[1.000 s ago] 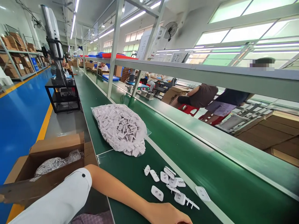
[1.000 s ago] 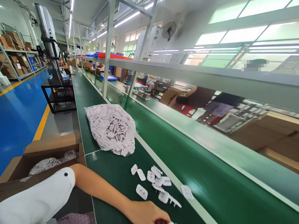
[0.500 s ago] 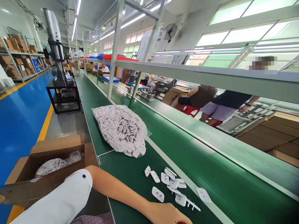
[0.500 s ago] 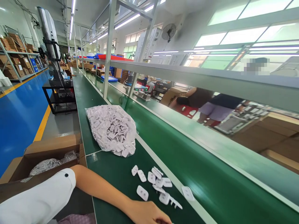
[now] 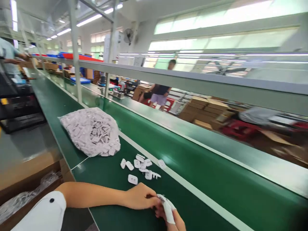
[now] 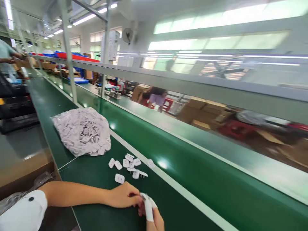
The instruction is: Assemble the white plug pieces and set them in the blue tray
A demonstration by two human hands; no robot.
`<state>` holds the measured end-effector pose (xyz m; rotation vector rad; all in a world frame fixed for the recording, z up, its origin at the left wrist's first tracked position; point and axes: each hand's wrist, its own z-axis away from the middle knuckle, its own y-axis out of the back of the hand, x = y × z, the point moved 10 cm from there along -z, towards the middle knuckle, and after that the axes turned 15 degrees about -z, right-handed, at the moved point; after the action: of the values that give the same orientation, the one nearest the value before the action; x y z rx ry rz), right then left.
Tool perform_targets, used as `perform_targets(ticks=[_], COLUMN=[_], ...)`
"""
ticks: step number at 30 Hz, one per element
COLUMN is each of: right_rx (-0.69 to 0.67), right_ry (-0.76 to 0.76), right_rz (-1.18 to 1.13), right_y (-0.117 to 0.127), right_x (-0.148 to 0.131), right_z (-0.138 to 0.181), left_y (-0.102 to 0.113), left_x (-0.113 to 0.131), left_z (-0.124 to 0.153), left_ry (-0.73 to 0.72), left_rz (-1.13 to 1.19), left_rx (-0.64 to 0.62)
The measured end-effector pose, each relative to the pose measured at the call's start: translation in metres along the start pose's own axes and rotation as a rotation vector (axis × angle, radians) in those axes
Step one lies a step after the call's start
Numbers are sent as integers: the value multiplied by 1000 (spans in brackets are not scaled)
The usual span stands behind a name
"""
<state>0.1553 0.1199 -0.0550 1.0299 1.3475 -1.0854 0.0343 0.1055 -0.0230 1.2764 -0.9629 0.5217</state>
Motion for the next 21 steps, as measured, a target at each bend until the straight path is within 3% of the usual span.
perform_targets(ticks=[4, 7, 13, 21], right_rx=[5, 9, -18, -15], right_ry=[68, 63, 27, 16], right_rz=[21, -29, -101, -22], right_y=[-13, -20, -25, -19], right_x=[-31, -40, -40, -27], right_z=[6, 11, 16, 12], left_y=[10, 9, 8, 8], left_x=[2, 8, 20, 19], left_z=[2, 1, 5, 3], left_ry=[49, 17, -71, -83], left_rz=[-88, -97, -123, -131], left_rx=[86, 37, 3, 10])
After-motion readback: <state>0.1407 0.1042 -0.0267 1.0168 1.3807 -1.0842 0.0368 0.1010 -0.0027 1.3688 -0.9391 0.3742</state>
